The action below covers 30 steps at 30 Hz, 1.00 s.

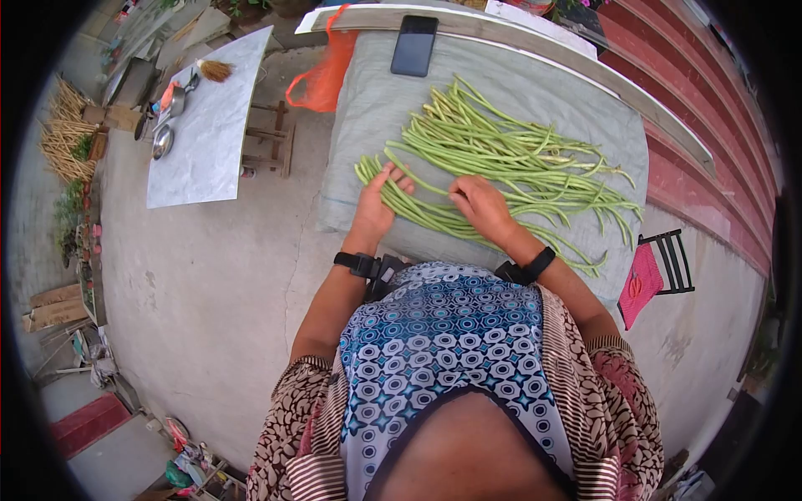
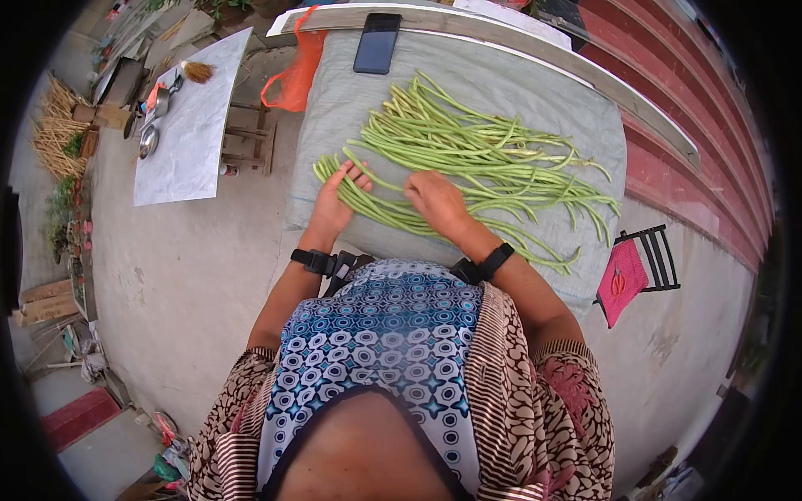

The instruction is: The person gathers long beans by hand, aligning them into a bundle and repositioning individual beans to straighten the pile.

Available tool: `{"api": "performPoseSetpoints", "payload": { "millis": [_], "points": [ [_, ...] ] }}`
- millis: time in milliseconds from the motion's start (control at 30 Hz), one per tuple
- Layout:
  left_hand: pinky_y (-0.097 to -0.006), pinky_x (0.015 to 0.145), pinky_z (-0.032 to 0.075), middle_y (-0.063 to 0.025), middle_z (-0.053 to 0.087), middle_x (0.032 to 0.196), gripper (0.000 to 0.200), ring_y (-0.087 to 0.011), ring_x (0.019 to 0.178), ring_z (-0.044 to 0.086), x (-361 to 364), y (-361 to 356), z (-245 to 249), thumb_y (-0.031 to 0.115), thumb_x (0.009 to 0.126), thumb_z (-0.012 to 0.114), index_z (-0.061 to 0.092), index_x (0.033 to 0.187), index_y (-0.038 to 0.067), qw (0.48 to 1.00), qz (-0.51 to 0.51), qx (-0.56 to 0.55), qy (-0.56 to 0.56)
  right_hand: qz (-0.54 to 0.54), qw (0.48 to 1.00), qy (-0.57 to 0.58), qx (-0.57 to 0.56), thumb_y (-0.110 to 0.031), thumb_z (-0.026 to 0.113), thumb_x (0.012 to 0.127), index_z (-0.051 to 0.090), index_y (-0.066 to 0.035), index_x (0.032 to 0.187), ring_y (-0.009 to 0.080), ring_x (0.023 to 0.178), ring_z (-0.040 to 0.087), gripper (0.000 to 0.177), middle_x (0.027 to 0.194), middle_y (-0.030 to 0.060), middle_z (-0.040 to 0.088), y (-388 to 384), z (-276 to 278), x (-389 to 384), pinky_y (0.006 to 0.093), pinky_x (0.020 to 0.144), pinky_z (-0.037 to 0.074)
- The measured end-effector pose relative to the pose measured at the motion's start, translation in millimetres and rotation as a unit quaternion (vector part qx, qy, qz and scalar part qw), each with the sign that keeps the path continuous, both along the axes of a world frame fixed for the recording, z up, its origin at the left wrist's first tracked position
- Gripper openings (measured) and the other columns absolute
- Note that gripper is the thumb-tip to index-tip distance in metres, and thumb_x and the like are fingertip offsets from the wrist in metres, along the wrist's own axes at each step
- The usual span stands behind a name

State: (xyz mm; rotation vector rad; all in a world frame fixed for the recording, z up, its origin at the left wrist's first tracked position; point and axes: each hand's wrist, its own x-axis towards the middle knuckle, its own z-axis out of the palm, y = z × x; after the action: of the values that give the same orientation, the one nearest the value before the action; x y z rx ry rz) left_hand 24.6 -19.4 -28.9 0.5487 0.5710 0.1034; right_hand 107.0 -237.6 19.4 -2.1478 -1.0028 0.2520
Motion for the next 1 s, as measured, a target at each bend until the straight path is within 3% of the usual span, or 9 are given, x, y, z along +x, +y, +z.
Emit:
{"api": "performPoseSetpoints", "payload": {
  "millis": [133,167,300,400,500,600,800,900,1000],
  "points": [
    [-0.0415,0.091,0.050,-0.0138,0.060,0.114,0.036,-0.0271,0.100,0.061,3.0,0.7,18.2,0.022,0.097,0.054,0.047,0.127,0.003,0.999,-0.042,-0.027,-0.015,0.039,0.998,0.054,0.019,-0.016,0.062,0.085,0.058,-0.007,0.088,0.0332,0.090,0.057,0.011,0.087,0.0121,0.062,1.9,2.1,4.4,0.0429,0.076,0.046],
    [-0.0420,0.092,0.050,-0.0121,0.061,0.109,0.035,-0.0257,0.098,0.061,3.9,5.0,18.9,0.022,0.097,0.054,0.048,0.126,0.003,0.997,-0.059,-0.033,-0.024,0.054,0.996,0.066,0.002,-0.019,0.064,0.084,0.059,-0.007,0.094,0.0335,0.092,0.057,0.016,0.091,0.0129,0.062,1.2,5.7,4.9,0.0424,0.079,0.046],
    [-0.0452,0.100,0.046,-0.0039,0.058,0.094,0.022,-0.0189,0.094,0.060,15.2,0.7,48.5,0.023,0.098,0.053,0.054,0.112,0.006,0.988,-0.120,-0.050,-0.083,0.070,0.994,0.064,0.054,-0.030,0.072,0.076,0.052,-0.011,0.122,0.0338,0.104,0.057,0.054,0.113,0.0163,0.060,-7.0,24.2,-1.5,0.0405,0.087,0.047],
    [-0.0472,0.103,0.044,-0.0039,0.057,0.094,0.019,-0.0184,0.091,0.060,26.8,-23.7,105.0,0.024,0.099,0.050,0.054,0.108,0.007,0.993,-0.084,-0.041,-0.078,0.095,0.994,0.004,0.046,-0.036,0.076,0.070,0.038,-0.013,0.138,0.0350,0.109,0.057,0.082,0.126,0.0193,0.054,-16.7,39.6,-2.6,0.0409,0.091,0.047],
    [-0.0477,0.107,0.040,-0.0032,0.055,0.092,0.016,-0.0189,0.092,0.057,37.7,-35.5,128.6,0.024,0.100,0.048,0.052,0.104,0.008,0.978,-0.123,-0.041,-0.164,0.036,0.996,0.063,-0.059,-0.032,0.075,0.070,0.035,-0.013,0.139,0.0350,0.106,0.059,0.083,0.125,0.0191,0.056,-29.5,54.0,-2.3,0.0423,0.086,0.049],
    [-0.0493,0.109,0.037,-0.0030,0.053,0.093,0.015,-0.0193,0.096,0.055,52.1,-42.3,145.9,0.023,0.101,0.047,0.050,0.104,0.008,0.960,-0.127,-0.051,-0.245,-0.067,0.994,0.055,-0.072,-0.026,0.073,0.069,0.037,-0.014,0.138,0.0338,0.099,0.062,0.079,0.115,0.0171,0.062,-52.5,36.0,3.2,0.0420,0.082,0.051],
    [-0.0515,0.110,0.034,-0.0030,0.053,0.092,0.015,-0.0196,0.097,0.054,71.3,-47.9,175.0,0.023,0.100,0.048,0.049,0.100,0.008,0.950,-0.096,-0.088,-0.283,-0.143,0.982,-0.057,-0.114,-0.020,0.071,0.068,0.048,-0.014,0.129,0.0325,0.091,0.064,0.066,0.104,0.0141,0.066,-117.0,28.5,5.4,0.0407,0.075,0.052],
    [-0.0520,0.110,0.034,-0.0036,0.054,0.090,0.017,-0.0198,0.096,0.055,84.0,-38.4,166.4,0.023,0.099,0.049,0.051,0.096,0.007,0.955,-0.074,-0.069,-0.280,-0.202,0.971,-0.075,-0.107,-0.017,0.071,0.067,0.055,-0.016,0.121,0.0330,0.086,0.065,0.056,0.098,0.0134,0.068,-152.8,19.8,7.5,0.0393,0.075,0.053],
    [-0.0535,0.110,0.034,-0.0046,0.055,0.090,0.017,-0.0203,0.095,0.056,95.0,-28.2,143.4,0.022,0.099,0.049,0.052,0.095,0.006,0.964,-0.046,-0.106,-0.237,-0.211,0.968,-0.092,-0.099,-0.016,0.070,0.068,0.061,-0.016,0.114,0.0310,0.085,0.066,0.046,0.098,0.0106,0.069,-164.2,58.9,9.9,0.0378,0.072,0.054]
  ]
}}
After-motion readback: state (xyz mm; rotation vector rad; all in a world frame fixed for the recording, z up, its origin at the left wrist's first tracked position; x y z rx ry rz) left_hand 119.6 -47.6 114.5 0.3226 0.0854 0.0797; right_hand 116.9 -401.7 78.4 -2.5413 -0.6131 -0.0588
